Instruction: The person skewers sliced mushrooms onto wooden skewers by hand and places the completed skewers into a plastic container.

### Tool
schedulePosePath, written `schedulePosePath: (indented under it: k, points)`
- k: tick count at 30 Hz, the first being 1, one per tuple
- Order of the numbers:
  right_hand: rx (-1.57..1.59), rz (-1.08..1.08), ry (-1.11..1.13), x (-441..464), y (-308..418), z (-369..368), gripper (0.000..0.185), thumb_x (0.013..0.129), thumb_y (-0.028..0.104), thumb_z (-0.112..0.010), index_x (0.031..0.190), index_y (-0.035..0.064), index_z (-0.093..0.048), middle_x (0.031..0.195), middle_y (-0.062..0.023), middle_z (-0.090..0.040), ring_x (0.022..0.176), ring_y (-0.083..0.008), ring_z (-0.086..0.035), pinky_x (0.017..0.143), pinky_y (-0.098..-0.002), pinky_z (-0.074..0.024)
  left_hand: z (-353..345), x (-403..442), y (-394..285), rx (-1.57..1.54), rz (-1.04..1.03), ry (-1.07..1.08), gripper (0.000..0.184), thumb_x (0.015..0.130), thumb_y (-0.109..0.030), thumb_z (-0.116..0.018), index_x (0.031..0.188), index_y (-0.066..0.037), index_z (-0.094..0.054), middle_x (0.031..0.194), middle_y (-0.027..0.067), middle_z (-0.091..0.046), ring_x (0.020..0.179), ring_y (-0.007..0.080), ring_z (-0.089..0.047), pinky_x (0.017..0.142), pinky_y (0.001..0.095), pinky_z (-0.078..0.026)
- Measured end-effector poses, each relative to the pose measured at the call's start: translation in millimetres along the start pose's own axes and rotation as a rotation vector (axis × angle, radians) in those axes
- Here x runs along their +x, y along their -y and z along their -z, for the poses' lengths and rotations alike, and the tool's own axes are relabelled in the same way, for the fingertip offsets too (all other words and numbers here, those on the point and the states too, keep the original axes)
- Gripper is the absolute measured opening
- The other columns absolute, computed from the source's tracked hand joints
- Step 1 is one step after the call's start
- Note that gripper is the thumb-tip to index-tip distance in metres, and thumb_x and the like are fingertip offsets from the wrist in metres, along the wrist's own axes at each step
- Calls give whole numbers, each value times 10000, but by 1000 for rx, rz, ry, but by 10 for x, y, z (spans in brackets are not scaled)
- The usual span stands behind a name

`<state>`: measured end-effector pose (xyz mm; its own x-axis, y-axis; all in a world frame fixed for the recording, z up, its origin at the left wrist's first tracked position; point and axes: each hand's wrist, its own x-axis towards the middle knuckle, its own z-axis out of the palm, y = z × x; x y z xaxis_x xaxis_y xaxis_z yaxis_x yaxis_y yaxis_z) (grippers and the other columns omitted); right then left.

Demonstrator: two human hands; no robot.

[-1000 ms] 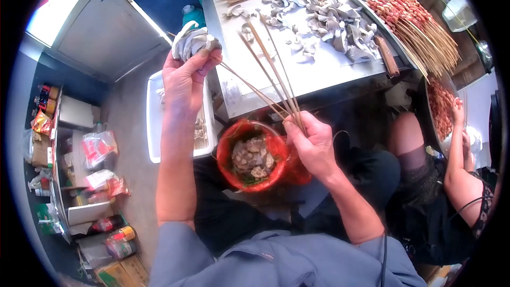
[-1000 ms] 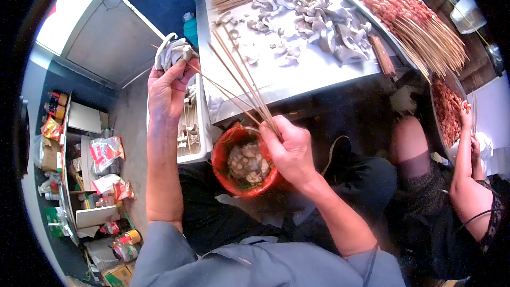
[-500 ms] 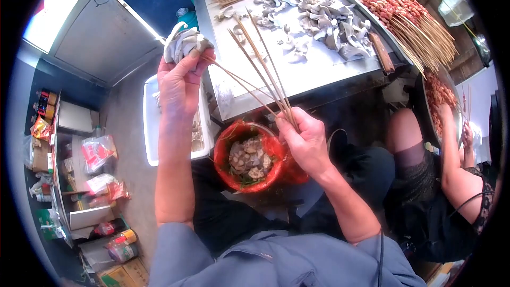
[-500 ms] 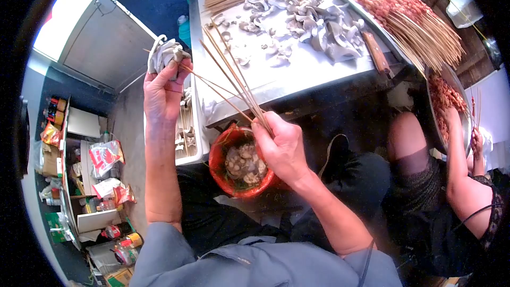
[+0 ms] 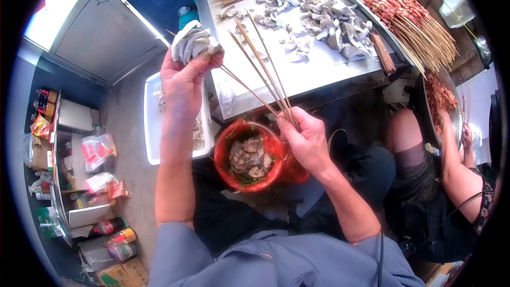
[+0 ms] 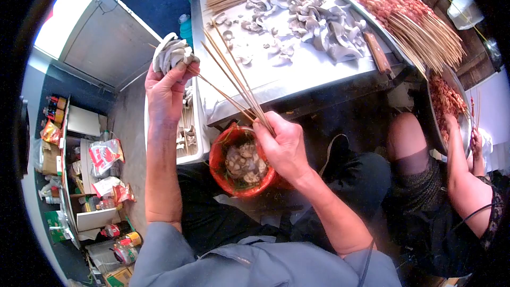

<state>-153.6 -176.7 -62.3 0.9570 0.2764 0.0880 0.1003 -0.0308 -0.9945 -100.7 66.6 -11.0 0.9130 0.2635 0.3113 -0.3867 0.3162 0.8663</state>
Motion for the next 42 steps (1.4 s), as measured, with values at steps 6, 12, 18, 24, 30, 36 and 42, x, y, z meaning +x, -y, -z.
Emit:
schedulePosePath:
  k: [6, 12, 18, 24, 30, 36, 42]
  points:
    - [37, -12, -8, -28, -174, -58, 130, 938, 86, -590, 849, -3, -624, 598, -10, -579, 556, -65, -540, 498, -259, -422, -48, -54, 127, -51, 88, 52, 421, 867, 60, -630, 1272, 22, -522, 1071, 160, -665, 906, 298, -706, 791, 414, -616]
    - [101, -34, -47, -50, -309, -100, 117, 937, 83, -593, 863, -2, -626, 616, 0, -578, 563, -54, -518, 501, -252, -408, -98, -102, 188, -27, 122, 85, 430, 871, 40, -630, 1286, 1, -526, 1065, 167, -682, 934, 287, -701, 802, 404, -603]
    - [121, -36, -4, -68, -364, -70, 91, 960, 95, -593, 911, 34, -637, 662, 31, -587, 585, -39, -515, 546, -200, -406, -149, -161, 210, -70, 156, 82, 456, 852, 61, -651, 1283, 14, -513, 1109, 142, -649, 926, 287, -695, 792, 407, -618]
    - [60, 38, -37, 61, -226, -44, 112, 940, 92, -598, 881, 3, -630, 605, 21, -532, 563, -48, -478, 513, -247, -396, -126, -116, 64, -178, 105, 116, 386, 993, -198, -560, 1316, 3, -491, 1117, 162, -660, 930, 313, -699, 825, 425, -596]
    - [44, 14, 0, 31, -170, -87, 128, 940, 99, -594, 862, 4, -628, 598, 12, -539, 555, -55, -491, 503, -254, -396, -27, -110, 106, -101, 86, 57, 328, 992, -175, -554, 1258, 16, -537, 1081, 169, -671, 899, 327, -706, 774, 446, -619]
    - [-48, 60, -21, 22, -268, -34, 130, 932, 95, -605, 849, -3, -622, 584, -10, -518, 549, -59, -467, 495, -264, -382, -31, -136, 143, -114, 142, 63, 315, 979, -135, -555, 1246, 31, -537, 1051, 188, -677, 878, 336, -707, 769, 461, -613]
    - [-45, 62, -18, 19, -243, -1, 138, 931, 96, -610, 837, -5, -617, 579, -5, -494, 552, -53, -443, 493, -263, -370, -95, -204, 252, -138, 213, 80, 322, 957, -115, -588, 1220, 67, -552, 1030, 170, -670, 841, 320, -706, 734, 446, -613]
